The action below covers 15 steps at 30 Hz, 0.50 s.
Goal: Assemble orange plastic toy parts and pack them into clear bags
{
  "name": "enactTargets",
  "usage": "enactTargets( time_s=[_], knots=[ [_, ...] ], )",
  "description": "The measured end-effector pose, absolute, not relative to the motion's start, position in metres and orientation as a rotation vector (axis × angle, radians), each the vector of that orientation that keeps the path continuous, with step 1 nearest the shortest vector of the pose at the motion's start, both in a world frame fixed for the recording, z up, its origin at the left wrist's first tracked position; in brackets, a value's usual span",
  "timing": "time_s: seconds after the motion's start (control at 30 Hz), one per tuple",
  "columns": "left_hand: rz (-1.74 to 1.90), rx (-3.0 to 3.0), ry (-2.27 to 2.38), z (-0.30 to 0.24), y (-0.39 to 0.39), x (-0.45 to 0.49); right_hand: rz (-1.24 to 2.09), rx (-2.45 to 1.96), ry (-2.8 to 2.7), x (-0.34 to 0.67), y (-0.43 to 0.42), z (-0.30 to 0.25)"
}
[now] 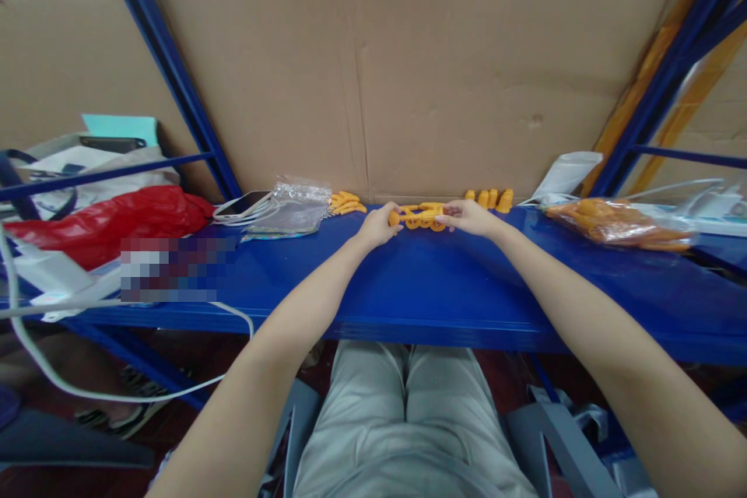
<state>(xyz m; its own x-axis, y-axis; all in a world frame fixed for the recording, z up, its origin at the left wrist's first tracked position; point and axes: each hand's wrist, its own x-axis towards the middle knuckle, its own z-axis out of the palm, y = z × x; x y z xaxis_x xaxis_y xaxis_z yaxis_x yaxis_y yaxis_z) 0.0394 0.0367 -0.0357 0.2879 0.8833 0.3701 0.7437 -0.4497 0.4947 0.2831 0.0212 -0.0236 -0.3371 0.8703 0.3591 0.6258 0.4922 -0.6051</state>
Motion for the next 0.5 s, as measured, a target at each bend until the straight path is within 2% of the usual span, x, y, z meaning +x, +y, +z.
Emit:
enactTargets(
  time_s=[0.17,0.5],
  knots=[
    [0.926,2.38,1.498,-0.038,0.037,0.042,0.673,-1.358,-1.93,0.281,0.014,-0.019],
    [0.934,2.425,1.499,-0.037,0.035,0.043,0.835,-1.408,-1.722,0.27,0.005,-0.015]
  ],
)
